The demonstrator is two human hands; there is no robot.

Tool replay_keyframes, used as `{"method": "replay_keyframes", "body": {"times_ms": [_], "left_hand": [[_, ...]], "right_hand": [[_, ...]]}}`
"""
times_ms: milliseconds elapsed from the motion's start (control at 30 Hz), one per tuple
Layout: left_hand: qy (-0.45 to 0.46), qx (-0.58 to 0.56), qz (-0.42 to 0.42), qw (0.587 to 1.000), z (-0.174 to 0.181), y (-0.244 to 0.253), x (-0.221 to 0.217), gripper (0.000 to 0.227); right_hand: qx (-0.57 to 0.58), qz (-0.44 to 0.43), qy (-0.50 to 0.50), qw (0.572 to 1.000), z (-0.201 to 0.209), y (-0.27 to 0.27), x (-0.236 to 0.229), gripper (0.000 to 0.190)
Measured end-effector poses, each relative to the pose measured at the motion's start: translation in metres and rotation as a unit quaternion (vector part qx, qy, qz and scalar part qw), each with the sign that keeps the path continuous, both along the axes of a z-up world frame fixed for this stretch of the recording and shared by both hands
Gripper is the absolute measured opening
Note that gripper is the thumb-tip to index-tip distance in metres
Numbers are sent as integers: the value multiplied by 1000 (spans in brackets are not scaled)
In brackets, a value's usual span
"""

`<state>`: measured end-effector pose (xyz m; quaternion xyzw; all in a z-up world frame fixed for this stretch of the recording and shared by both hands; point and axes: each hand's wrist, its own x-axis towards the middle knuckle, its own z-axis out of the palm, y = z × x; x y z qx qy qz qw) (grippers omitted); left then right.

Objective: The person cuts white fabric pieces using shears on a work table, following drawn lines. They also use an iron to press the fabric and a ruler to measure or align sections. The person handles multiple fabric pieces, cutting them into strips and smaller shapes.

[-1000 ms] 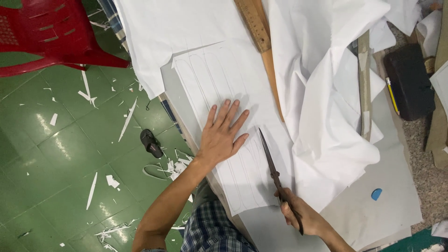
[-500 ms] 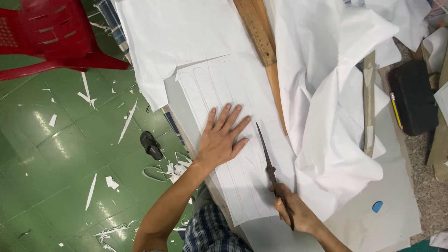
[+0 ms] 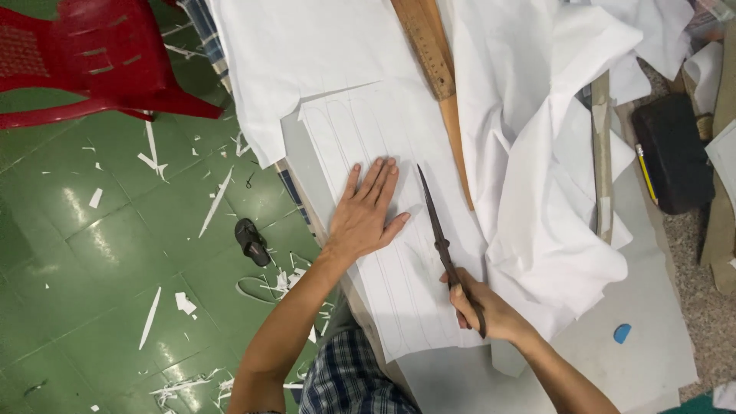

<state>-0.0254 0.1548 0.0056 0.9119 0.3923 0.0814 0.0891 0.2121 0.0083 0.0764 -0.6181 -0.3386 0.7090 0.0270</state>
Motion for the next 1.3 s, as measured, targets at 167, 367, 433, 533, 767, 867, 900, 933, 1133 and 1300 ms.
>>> {"method": "replay_keyframes", "body": {"times_ms": [167,367,433,533,767,867,900,933,1133,1300], "left_hand": [[-99,-29,24,994,-24,-4,1,78],[-70,41,10,997,1,54,-1,61],[-47,59,14,997,-1,79,-2,57],[-17,47,1,999,-11,99,-2,53],[0,16,7,1000,-8,103,-1,55],[8,5,7,1000,-8,105,-1,56],[11,4,7,1000,-7,105,-1,56],[11,2,7,1000,-7,104,-1,56],[31,-9,7,999,-6,106,-1,58],[68,-12,9,998,-7,106,-2,73]], "right_hand": [[107,55,-2,993,-10,9,-2,75],[12,-23,4,1000,-20,5,-2,64],[15,-30,11,999,-24,3,-2,64],[-3,-25,0,1000,-20,9,-1,67],[2,-20,6,1000,-21,17,-3,77],[15,-19,-12,1000,-23,17,-4,75],[23,-14,-31,999,-23,16,-5,72],[21,-14,-31,999,-28,13,-5,72],[18,-22,-18,999,-21,19,3,64],[15,32,-15,999,-13,58,-1,86]]}}
